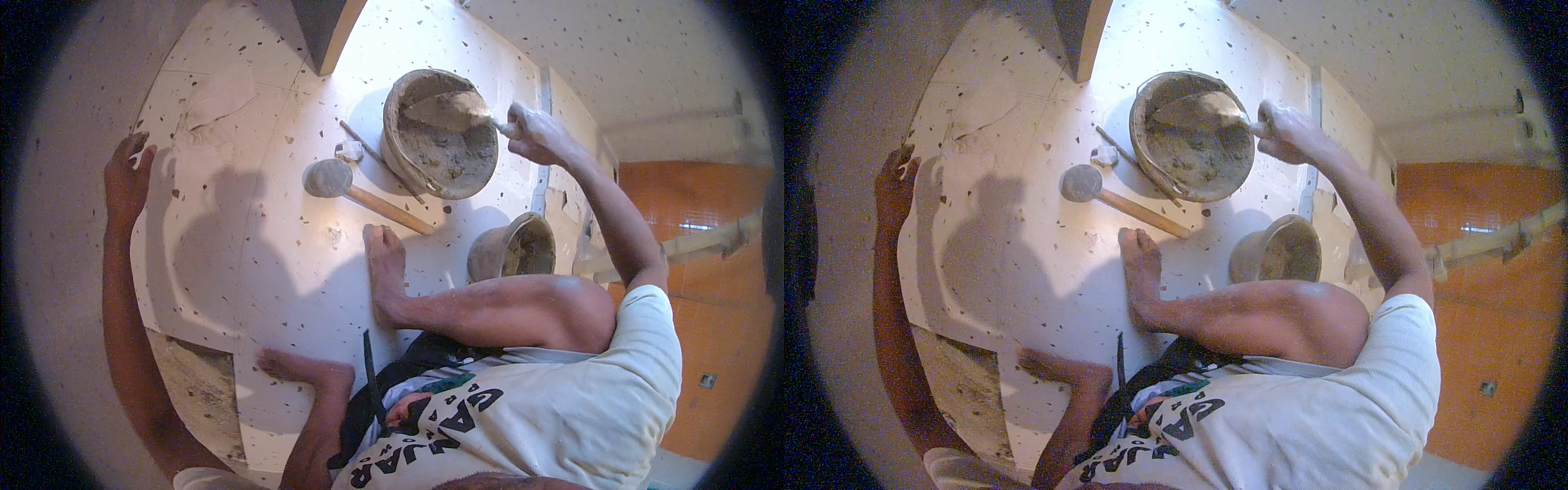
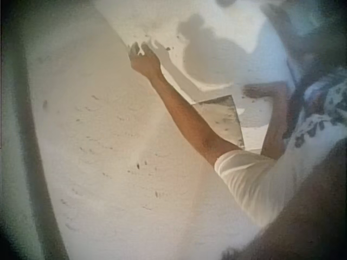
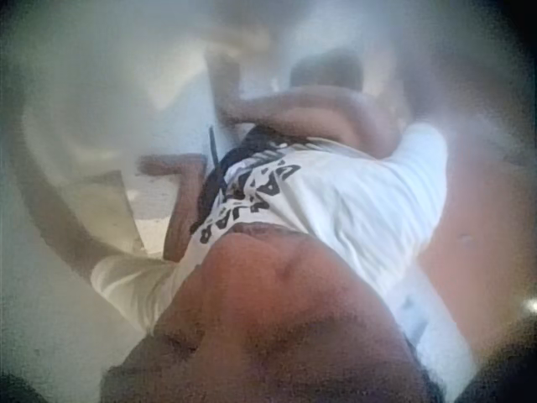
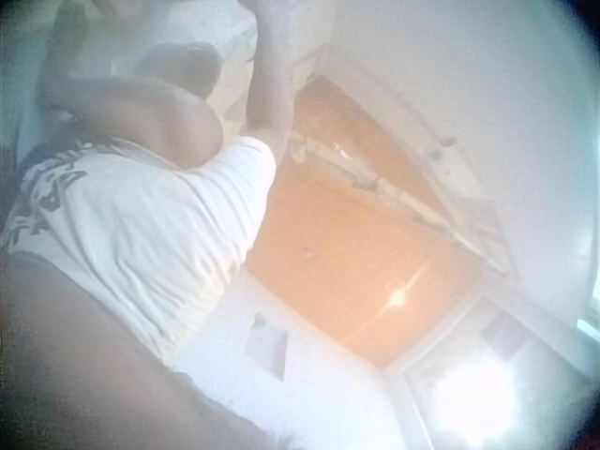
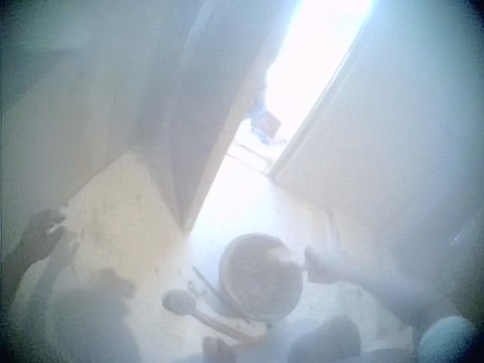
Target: The person installs white terrazzo-style floor tiles by applying adhesive with a trowel and tapping the tiles into place with a rubber mallet. They work methodically to fill gaps and ensure the tiles are level with the surrounding floor.
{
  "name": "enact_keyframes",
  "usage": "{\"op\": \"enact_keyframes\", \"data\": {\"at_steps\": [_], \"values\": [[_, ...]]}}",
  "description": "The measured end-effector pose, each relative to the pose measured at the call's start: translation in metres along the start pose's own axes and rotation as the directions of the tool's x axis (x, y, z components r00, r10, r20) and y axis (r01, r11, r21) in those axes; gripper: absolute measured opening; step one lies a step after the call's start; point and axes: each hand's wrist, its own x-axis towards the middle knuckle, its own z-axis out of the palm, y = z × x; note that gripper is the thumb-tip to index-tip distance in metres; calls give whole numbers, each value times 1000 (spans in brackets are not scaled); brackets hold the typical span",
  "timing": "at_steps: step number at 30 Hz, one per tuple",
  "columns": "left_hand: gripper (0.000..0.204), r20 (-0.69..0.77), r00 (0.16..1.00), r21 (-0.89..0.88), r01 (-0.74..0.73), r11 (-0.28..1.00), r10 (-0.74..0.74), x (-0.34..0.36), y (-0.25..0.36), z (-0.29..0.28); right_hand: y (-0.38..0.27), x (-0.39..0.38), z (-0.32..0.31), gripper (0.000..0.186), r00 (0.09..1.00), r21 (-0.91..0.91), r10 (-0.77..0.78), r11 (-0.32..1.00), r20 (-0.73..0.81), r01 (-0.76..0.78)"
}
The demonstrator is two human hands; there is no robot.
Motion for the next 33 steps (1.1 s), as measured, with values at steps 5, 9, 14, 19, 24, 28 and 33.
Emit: {"op": "enact_keyframes", "data": {"at_steps": [5,9,14,19,24,28,33], "values": [[33,-8,1000,78,-10,997,10,-45,43,-13,41,-28,31,33,994,388,-65,921,92,24],[35,-13,1000,283,0,959,4,-102,81,-79,39,-49,28,25,972,651,-101,756,212,-63],[39,-29,997,560,-41,828,69,-124,133,-164,94,-48,90,36,957,650,-227,758,178,59],[37,-154,986,646,49,762,67,-196,143,-254,83,-76,110,30,969,741,-164,670,186,-29],[39,-230,970,597,206,775,-81,-308,77,-251,122,-120,84,22,963,653,-262,741,63,159],[42,-284,898,420,431,799,-335,-411,25,-205,125,-141,20,19,984,573,46,807,174,-139],[36,-452,645,134,732,668,-617,-574,-66,-115,41,-132,-33,18,996,632,-85,770,-33,87]]}}
